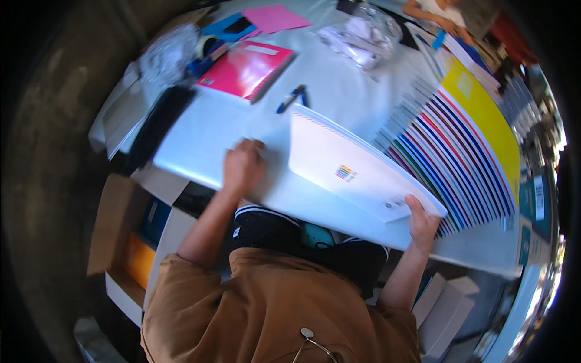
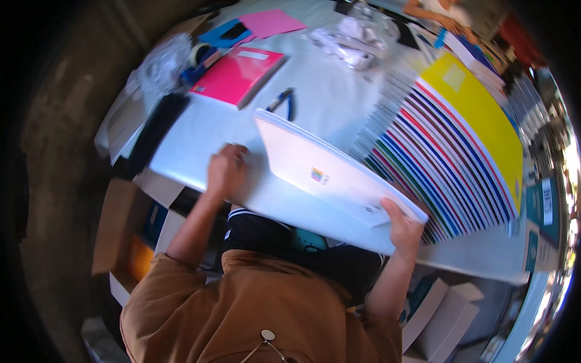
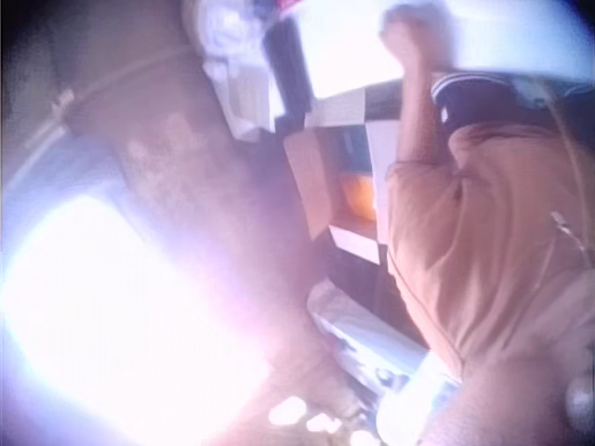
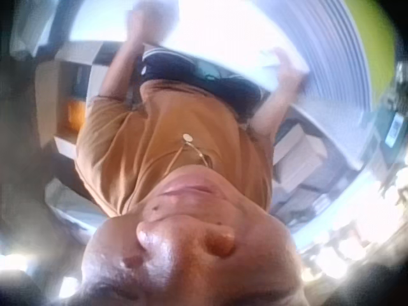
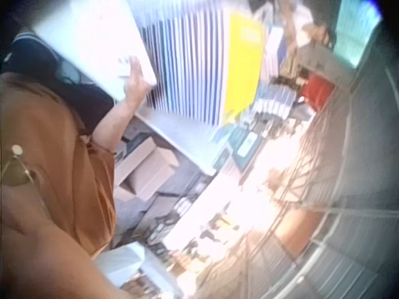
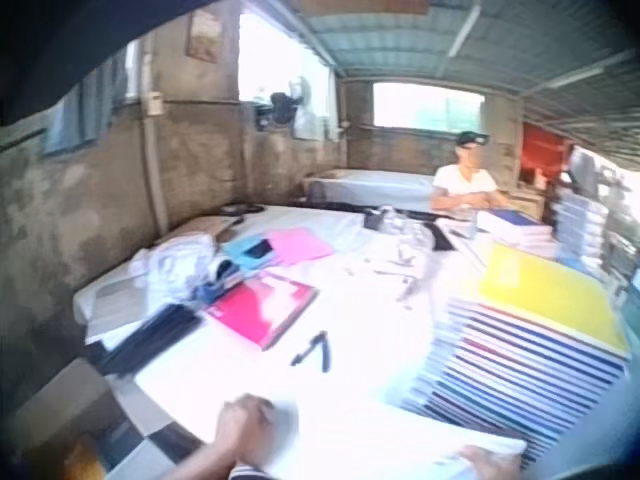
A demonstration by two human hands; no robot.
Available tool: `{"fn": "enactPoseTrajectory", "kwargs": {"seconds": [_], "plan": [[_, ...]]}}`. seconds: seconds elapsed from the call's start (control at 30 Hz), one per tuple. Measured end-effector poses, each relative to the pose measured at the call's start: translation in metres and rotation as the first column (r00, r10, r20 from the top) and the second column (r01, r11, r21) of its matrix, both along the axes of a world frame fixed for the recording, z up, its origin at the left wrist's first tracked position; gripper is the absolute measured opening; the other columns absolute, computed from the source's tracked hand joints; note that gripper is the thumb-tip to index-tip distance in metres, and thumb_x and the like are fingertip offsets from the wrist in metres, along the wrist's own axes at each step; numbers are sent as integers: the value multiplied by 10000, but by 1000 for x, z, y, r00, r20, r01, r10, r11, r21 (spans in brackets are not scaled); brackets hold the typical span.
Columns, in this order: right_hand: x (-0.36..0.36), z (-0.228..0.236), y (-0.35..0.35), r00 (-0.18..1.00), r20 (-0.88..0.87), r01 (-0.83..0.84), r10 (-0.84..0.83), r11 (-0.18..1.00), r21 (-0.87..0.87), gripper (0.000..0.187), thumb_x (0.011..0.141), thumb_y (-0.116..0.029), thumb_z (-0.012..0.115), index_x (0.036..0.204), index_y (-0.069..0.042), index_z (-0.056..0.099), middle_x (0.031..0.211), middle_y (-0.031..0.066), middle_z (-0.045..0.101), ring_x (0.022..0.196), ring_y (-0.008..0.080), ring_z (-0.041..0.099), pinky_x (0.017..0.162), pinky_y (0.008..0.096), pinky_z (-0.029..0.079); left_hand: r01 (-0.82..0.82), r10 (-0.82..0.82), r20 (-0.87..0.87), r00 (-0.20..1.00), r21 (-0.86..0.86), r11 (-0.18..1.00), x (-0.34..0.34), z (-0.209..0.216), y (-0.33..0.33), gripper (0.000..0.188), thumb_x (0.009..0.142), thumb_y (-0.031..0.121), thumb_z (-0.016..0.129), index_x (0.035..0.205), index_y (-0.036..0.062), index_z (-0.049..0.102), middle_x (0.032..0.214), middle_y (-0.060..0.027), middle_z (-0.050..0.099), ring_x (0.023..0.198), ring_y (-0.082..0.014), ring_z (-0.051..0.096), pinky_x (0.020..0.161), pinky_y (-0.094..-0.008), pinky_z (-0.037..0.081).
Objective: The person assembles spiral notebooks by picking up covers of different colors, threading the spiral binding through the holes by spinning it with their hands, and then stacking the completed notebooks on top of one another.
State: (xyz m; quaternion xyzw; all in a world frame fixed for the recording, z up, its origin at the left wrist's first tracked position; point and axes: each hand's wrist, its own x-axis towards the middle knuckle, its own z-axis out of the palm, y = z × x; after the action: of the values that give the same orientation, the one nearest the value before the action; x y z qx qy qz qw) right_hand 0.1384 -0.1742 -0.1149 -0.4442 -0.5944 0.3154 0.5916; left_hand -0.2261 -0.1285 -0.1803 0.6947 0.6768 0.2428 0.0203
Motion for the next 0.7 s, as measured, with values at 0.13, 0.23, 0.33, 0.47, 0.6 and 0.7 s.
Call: {"fn": "enactPoseTrajectory", "kwargs": {"seconds": [0.13, 0.23, 0.33, 0.47, 0.6, 0.7], "plan": [[-3, -8, 4, 999, -53, 15, -11, 996, 87, 220, 746, -14, 676, 951, 48, 628, 899, 94, 641, 797, 170, 590, 769, 278, 444, -551, 610, -165, 775, 298, 780, -155, 3, -17, 212, 720, 138, 568, 923, 116, 626, 938, -96, 611, 873, -288, 587, 732, -406, 453], [-1, -8, 5, 999, -30, -23, 25, 997, 76, 205, 745, -33, 684, 928, 47, 637, 892, 100, 643, 792, 170, 585, 760, 273, 440, -764, 773, -420, 475, 239, 599, -215, 10, -51, 377, 756, 304, 619, 1076, 119, 547, 1093, -107, 521, 1027, -316, 492, 840, -467, 371], [2, -10, 1, 999, -34, 18, -17, 1000, 20, 203, 743, -52, 688, 917, 44, 646, 863, 92, 647, 786, 163, 583, 752, 271, 442, -677, 701, -383, 601, 222, 702, -222, 13, -50, 342, 774, 319, 624, 1057, 136, 566, 1019, -86, 561, 998, -299, 524, 814, -430, 402], [-3, -2, 0, 1000, 6, -22, 22, 1000, 8, 206, 746, -44, 671, 938, 28, 656, 858, 81, 657, 776, 159, 592, 744, 273, 454, -558, 642, -305, 703, 322, 765, -239, 9, -53, 215, 790, 302, 616, 947, 155, 619, 919, -101, 596, 858, -331, 571, 721, -435, 457], [-4, 11, 2, 990, -9, -139, 139, 990, -25, 217, 760, -32, 650, 968, 29, 652, 883, 100, 665, 785, 168, 601, 747, 269, 456, -499, 538, 32, 842, 426, 755, -246, 11, -46, 193, 872, 241, 553, 989, 94, 597, 896, -105, 604, 795, -263, 584, 686, -366, 452], [-6, 16, 1, 987, 38, -159, 157, 986, 48, 218, 783, -33, 623, 991, 27, 647, 927, 121, 670, 799, 165, 607, 766, 259, 453, -439, 251, 455, 854, 374, 817, -223, 24, -22, 197, 911, 201, 514, 995, 37, 584, 862, -87, 597, 748, -165, 569, 650, -286, 435]]}}
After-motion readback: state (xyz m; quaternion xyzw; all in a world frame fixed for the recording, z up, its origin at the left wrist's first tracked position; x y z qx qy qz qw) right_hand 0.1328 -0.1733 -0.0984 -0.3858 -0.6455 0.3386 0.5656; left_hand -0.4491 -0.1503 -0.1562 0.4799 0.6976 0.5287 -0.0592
